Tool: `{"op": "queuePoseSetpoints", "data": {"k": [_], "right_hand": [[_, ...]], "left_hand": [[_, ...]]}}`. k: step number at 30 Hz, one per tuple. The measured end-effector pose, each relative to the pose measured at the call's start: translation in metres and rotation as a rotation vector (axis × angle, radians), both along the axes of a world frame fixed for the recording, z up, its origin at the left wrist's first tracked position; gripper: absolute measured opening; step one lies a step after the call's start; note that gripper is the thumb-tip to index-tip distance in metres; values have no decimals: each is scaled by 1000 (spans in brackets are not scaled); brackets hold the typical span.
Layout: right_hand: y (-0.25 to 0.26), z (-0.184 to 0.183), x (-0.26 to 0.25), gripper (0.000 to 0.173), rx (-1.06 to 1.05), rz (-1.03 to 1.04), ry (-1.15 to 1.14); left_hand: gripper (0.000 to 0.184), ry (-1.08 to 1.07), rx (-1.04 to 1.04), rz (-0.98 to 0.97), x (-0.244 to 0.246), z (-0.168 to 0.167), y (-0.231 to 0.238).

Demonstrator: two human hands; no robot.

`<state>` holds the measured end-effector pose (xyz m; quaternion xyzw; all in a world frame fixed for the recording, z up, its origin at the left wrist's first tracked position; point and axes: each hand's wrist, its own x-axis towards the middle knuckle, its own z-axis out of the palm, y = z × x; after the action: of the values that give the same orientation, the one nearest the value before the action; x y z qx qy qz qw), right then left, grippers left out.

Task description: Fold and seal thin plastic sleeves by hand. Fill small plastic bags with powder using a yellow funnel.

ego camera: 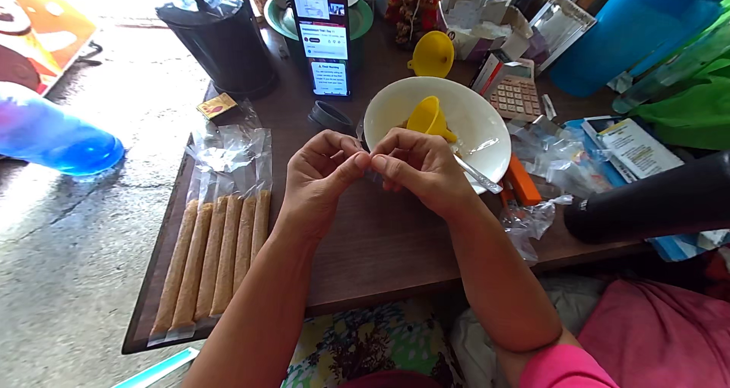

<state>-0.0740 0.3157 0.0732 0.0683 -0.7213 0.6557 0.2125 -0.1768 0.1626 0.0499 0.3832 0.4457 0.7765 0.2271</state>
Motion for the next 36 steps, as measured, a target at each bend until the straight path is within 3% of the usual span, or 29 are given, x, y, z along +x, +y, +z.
{"op": "queuePoseSetpoints", "data": {"k": [36], "right_hand": [[-1, -2, -1, 14, 58, 38, -14]], "left_hand": [[3, -11, -21, -6, 2, 2, 0]]}}
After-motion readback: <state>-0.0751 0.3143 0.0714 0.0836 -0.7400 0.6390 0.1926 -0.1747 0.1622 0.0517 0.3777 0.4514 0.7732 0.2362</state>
